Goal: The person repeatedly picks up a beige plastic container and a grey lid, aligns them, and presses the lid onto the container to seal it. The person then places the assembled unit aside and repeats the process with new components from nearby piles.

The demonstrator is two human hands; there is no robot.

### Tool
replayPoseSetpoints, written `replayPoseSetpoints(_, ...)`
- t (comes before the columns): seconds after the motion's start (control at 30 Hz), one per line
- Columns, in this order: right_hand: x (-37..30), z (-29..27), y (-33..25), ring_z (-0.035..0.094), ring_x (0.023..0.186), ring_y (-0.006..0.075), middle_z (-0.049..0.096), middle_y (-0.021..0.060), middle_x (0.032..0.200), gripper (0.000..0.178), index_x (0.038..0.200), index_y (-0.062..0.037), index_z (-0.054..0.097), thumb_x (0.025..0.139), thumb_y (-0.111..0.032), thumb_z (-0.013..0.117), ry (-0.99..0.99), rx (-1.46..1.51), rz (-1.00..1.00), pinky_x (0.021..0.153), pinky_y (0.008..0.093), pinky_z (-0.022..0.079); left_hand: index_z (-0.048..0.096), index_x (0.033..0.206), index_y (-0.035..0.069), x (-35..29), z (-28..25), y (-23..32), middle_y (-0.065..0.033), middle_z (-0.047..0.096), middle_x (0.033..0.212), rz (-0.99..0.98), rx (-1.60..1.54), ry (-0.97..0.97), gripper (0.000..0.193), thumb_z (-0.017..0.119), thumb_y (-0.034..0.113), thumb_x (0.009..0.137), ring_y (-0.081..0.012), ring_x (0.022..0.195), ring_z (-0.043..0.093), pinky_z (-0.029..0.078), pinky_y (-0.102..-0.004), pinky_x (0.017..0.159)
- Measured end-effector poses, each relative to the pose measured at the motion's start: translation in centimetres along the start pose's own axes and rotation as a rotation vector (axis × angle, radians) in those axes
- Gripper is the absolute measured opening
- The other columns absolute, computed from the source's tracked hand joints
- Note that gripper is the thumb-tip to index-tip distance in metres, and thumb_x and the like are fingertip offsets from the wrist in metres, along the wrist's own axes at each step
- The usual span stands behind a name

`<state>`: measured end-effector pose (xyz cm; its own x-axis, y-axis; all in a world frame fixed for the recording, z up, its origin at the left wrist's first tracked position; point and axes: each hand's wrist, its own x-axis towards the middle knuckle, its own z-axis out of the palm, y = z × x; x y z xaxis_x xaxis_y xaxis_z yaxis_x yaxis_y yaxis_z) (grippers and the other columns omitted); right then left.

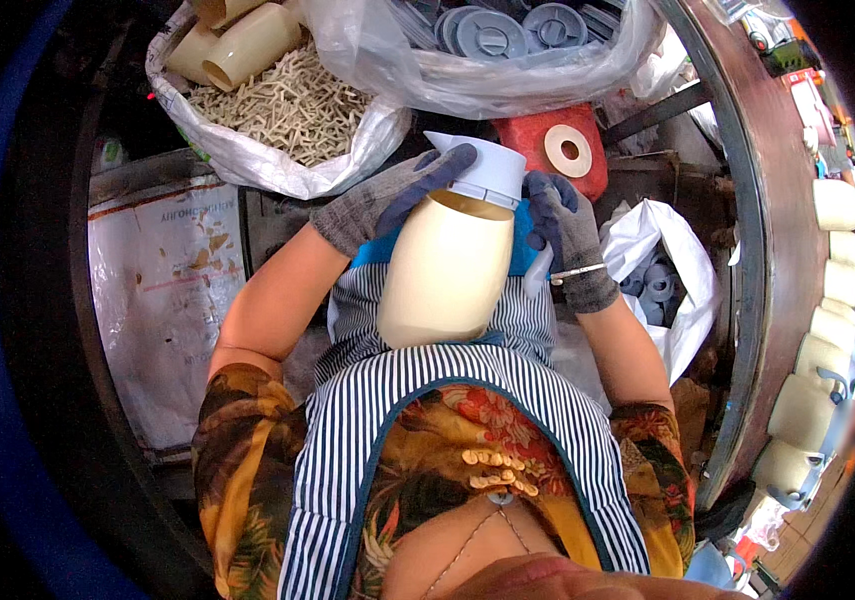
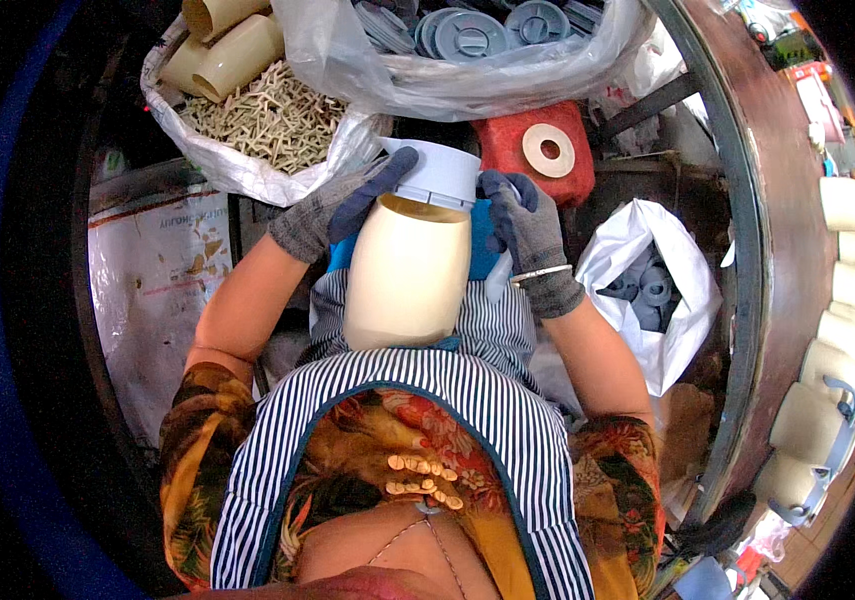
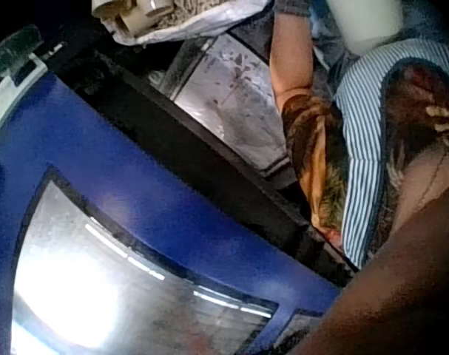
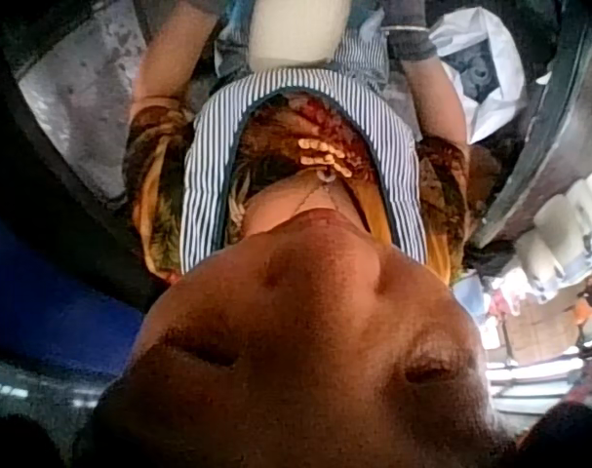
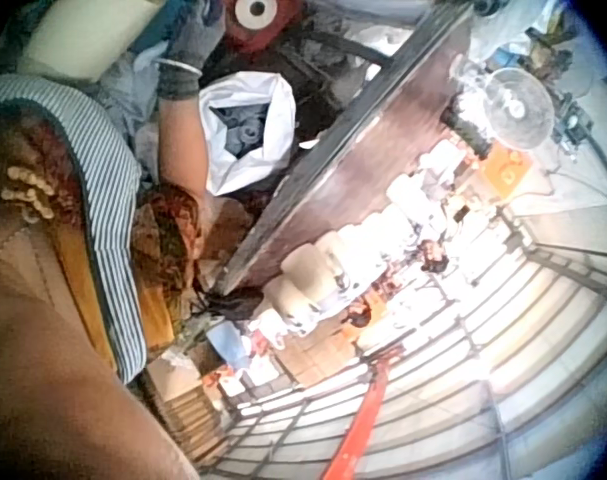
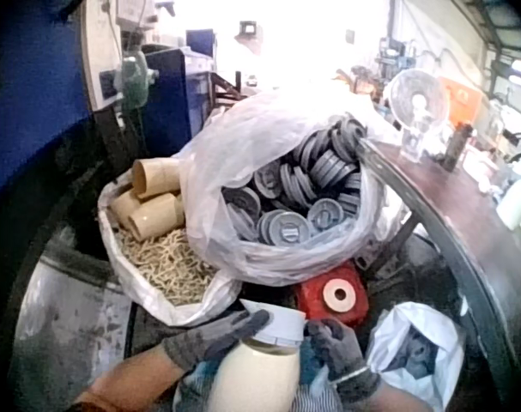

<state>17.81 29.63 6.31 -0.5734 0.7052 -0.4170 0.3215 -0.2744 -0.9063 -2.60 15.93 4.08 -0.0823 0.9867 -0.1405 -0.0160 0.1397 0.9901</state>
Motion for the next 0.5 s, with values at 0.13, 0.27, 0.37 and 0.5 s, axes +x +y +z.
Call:
replayPoseSetpoints(0.13, -0.1, -0.4, 0.7, 0.046, 0.052, 0.0048, 0.051, -0.004, 0.065, 0.031, 0.1, -0.0037, 0.066, 0.093, -0.033, 0.066, 0.001, -0.019, -0.071, 0.043, 0.0222, 0.042, 0.049, 0.138, 0.009, -0.8, 1.2, 3.9, -0.019, 0.061, 0.125, -0.178, 0.033, 0.004, 0.055, 0.047, 0.048, 0.1, -0.0239, 0.113, 0.061, 0.047, -0.0364, 0.098)
replayPoseSetpoints(0.27, 0.2, -0.6, 2.4, 0.051, 0.054, 0.0059, 0.054, -0.0016, 0.067, 0.031, 0.098, -0.0039, 0.066, 0.092, -0.034, 0.067, 0.045, -0.073, -0.15, 0.043, 0.0225, 0.044, 0.049, 0.139, 0.013, -0.6, 0.9, 2.4, -0.0201, 0.061, 0.122, -0.015, 0.123, -0.062, 0.047, 0.046, 0.042, 0.102, -0.0248, 0.114, 0.059, 0.046, -0.0369, 0.099)
replayPoseSetpoints(0.37, 0.9, -0.4, 3.3, 0.055, 0.056, 0.0073, 0.058, 0.0005, 0.07, 0.03, 0.098, -0.004, 0.066, 0.091, -0.033, 0.068, 0.093, -0.109, -0.173, 0.045, 0.0233, 0.045, 0.053, 0.13, 0.004, -0.9, 1.5, 3.0, -0.013, 0.063, 0.112, -0.109, -0.05, 0.033, 0.063, 0.059, 0.053, 0.091, -0.0198, 0.104, 0.061, 0.048, -0.033, 0.094)
replayPoseSetpoints(0.5, 1.9, -0.8, 5.2, 0.059, 0.058, 0.0101, 0.064, 0.0052, 0.076, 0.028, 0.101, -0.0027, 0.064, 0.09, -0.028, 0.068, 0.126, -0.27, -0.335, 0.048, 0.0264, 0.048, 0.053, 0.13, 0.002, 0.3, 1.2, 1.4, -0.0118, 0.063, 0.114, -0.225, -0.177, -0.009, 0.066, 0.063, 0.053, 0.089, -0.0195, 0.106, 0.06, 0.047, -0.0328, 0.094)
